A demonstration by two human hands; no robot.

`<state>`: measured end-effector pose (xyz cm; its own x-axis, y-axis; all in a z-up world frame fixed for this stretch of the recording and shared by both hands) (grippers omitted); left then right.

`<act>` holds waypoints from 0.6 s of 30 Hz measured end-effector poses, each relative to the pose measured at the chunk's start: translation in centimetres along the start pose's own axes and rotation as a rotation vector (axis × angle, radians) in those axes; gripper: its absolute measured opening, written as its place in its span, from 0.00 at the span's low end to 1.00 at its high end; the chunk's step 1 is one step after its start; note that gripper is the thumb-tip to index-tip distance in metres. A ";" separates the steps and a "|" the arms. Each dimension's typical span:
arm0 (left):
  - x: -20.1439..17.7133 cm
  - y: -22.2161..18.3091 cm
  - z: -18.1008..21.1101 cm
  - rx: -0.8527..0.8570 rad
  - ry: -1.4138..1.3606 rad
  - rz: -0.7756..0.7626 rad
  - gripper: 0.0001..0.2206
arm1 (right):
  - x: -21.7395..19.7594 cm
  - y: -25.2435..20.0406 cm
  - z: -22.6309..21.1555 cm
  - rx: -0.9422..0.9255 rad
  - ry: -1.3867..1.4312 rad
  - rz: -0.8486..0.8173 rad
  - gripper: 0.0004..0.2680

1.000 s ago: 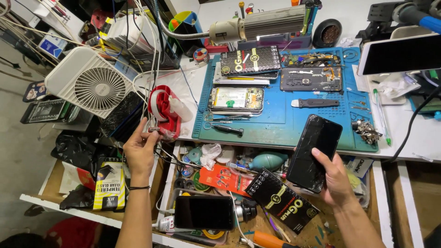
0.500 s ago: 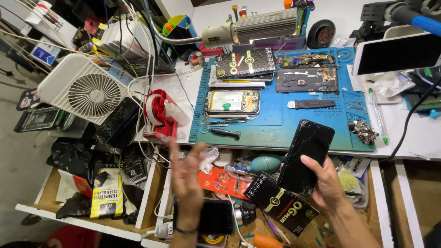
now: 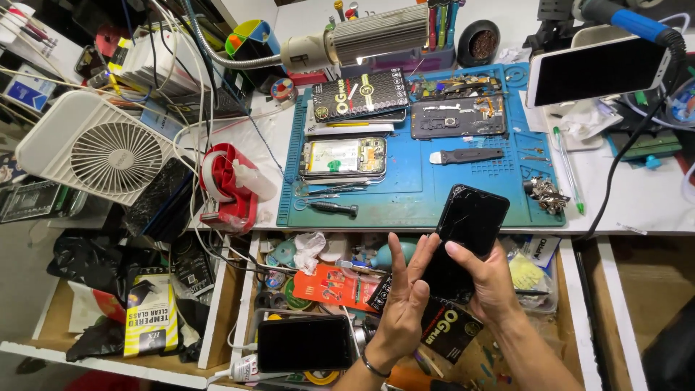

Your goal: Attaching and securing the back cover of a smartphone by aligning it and pressing along the edges.

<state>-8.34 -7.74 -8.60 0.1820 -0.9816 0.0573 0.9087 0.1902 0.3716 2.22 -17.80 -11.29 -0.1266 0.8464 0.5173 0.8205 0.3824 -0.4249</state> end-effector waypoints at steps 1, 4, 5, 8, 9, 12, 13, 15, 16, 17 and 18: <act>0.0 -0.1 -0.1 -0.001 0.000 0.000 0.30 | -0.1 0.0 0.1 0.000 0.000 0.001 0.15; 0.0 -0.3 -0.2 0.064 0.123 -0.005 0.29 | -0.2 0.1 0.3 -0.040 0.001 -0.036 0.14; 0.1 -0.3 -0.2 0.084 0.161 -0.011 0.29 | -0.4 0.2 0.4 -0.053 -0.041 -0.013 0.14; 0.1 -0.6 -0.2 0.115 0.257 -0.034 0.29 | -0.6 0.4 0.7 -0.050 -0.085 0.033 0.14; 0.2 -0.7 -0.2 0.125 0.315 -0.053 0.29 | -0.7 0.5 0.8 -0.034 -0.087 0.060 0.14; 0.2 -0.7 -0.2 0.167 0.422 -0.060 0.28 | -0.4 0.3 0.5 0.000 -0.065 0.056 0.13; 0.1 -0.7 -0.1 0.168 0.422 -0.060 0.28 | -0.3 0.1 0.2 0.000 -0.065 0.056 0.13; -0.1 -0.6 0.2 0.185 0.499 -0.061 0.28 | 0.1 -0.2 -0.1 0.041 -0.018 0.017 0.14; -0.4 -0.4 0.3 0.184 0.499 -0.062 0.28 | 0.0 -0.2 0.0 0.041 -0.017 0.018 0.14; -0.6 -0.3 0.5 0.209 0.537 -0.072 0.28 | -0.1 -0.1 0.1 0.035 -0.012 0.013 0.14; -0.8 -0.2 0.6 0.234 0.575 -0.080 0.28 | -0.2 0.0 0.1 0.029 -0.009 0.006 0.15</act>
<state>-8.89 -7.03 -8.19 0.3487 -0.8149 -0.4629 0.8334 0.0437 0.5509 2.16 -17.94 -11.45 -0.1263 0.8520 0.5081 0.8048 0.3874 -0.4496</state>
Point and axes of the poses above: each hand's wrist, its own y-axis towards the middle knuckle, its own x-axis out of the palm, z = x × y, the point moved 3 cm from there along y, towards the middle knuckle, and after that the axes turned 3 degrees about x, right-handed, at the moved point
